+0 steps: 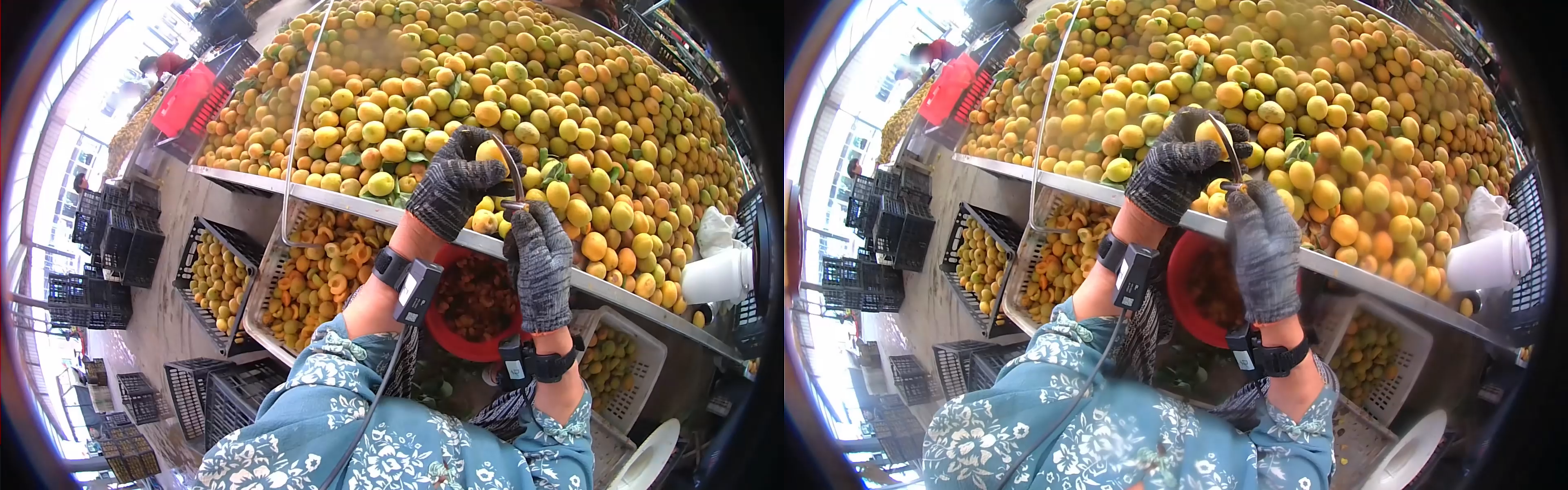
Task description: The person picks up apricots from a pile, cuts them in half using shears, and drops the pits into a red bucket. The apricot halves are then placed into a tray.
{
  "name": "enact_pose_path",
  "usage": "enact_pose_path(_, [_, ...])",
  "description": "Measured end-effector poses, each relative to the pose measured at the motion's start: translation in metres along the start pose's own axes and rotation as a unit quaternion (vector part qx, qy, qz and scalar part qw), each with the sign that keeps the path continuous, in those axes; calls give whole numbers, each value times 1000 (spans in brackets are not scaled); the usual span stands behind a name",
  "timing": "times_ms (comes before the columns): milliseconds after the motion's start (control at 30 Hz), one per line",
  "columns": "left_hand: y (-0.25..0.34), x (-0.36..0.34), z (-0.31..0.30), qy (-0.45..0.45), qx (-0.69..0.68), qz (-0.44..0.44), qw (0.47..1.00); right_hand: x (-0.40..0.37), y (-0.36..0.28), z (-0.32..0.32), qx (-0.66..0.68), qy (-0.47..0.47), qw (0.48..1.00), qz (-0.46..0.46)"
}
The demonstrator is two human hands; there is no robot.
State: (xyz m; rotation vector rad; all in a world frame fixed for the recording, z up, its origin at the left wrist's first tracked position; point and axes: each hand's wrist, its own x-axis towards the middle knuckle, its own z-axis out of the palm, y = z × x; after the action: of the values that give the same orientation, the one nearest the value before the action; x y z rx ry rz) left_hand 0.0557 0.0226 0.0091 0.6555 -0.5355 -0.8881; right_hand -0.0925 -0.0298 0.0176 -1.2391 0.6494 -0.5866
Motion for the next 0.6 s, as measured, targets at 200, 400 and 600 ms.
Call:
enact_pose_path(200, [-2,1,-7,32,58,3,998,2,3,0,-46,5,998,-39])
enact_pose_path(400, [-7,0,-4,-10,140,-4,990,8,6,2,-19,-2,1000,-16])
enact_pose_path(600, [-11,-2,0,-6,142,-16,990,11,15,4,36,13,999,-9])
